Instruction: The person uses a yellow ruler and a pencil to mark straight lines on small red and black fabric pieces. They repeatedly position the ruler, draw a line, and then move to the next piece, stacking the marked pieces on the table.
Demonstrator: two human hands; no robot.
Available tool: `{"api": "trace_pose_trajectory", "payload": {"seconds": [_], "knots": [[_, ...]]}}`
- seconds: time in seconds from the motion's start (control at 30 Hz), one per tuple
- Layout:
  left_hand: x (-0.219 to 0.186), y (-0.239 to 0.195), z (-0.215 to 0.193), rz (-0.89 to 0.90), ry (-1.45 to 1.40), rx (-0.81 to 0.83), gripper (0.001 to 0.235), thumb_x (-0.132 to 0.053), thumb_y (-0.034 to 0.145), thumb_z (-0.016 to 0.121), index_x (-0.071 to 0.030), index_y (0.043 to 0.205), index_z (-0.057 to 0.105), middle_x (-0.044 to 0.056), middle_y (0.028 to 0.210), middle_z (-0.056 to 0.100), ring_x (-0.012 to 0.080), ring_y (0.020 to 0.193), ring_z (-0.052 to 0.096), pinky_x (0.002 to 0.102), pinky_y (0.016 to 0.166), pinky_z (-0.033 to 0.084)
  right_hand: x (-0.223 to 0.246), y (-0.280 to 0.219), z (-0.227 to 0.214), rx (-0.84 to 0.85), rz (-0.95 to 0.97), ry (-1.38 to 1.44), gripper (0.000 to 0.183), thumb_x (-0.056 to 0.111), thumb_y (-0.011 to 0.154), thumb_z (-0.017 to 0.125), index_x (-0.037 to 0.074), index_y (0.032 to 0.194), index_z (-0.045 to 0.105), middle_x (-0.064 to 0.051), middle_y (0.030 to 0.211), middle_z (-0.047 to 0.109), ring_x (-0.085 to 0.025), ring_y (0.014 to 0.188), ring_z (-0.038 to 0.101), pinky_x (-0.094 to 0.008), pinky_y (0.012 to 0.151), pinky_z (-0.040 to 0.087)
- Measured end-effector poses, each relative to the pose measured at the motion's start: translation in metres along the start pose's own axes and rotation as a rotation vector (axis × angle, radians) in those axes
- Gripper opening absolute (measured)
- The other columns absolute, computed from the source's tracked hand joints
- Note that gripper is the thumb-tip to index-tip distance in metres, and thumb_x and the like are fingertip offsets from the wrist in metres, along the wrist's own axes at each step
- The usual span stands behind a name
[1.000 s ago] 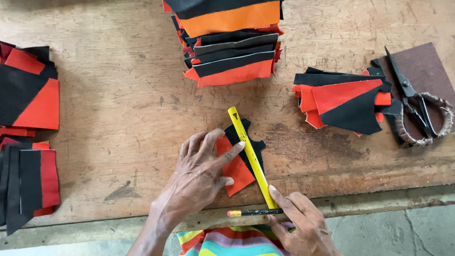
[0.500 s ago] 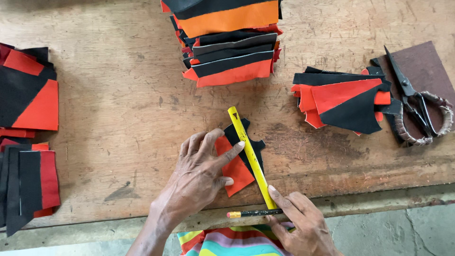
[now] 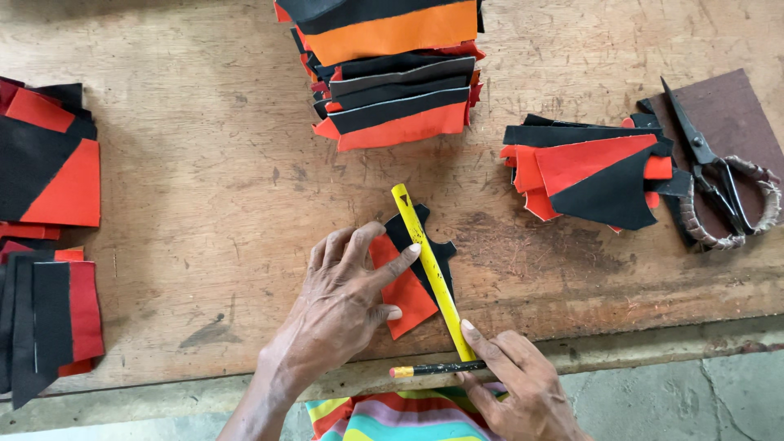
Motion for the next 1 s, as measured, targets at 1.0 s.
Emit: {"api": "trace_pose_trajectory", "payload": {"seconds": [1.0], "knots": [[-0.016, 0.006, 0.047, 0.074, -0.022, -0.464, 0.059, -0.032, 0.081, 0.078, -0.003, 0.129, 0.063, 0.014, 0.143, 0.055, 0.0343, 0.139, 0.045, 0.055, 0.118, 0.028, 0.009, 0.1, -0.045, -0.217, 0.192, 0.741, 0.015, 0.014, 0.103, 0.062, 0.005, 0.112, 0.068, -0.005, 0.097, 0.064, -0.009, 0.083, 0.061, -0.025, 0.07, 0.05]]}}
Point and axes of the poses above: each hand's wrist, its own y-axis towards the middle knuckle, its own z-axis out of the palm, x = y × z, the point moved 2 cm from there along y, towards the middle knuckle
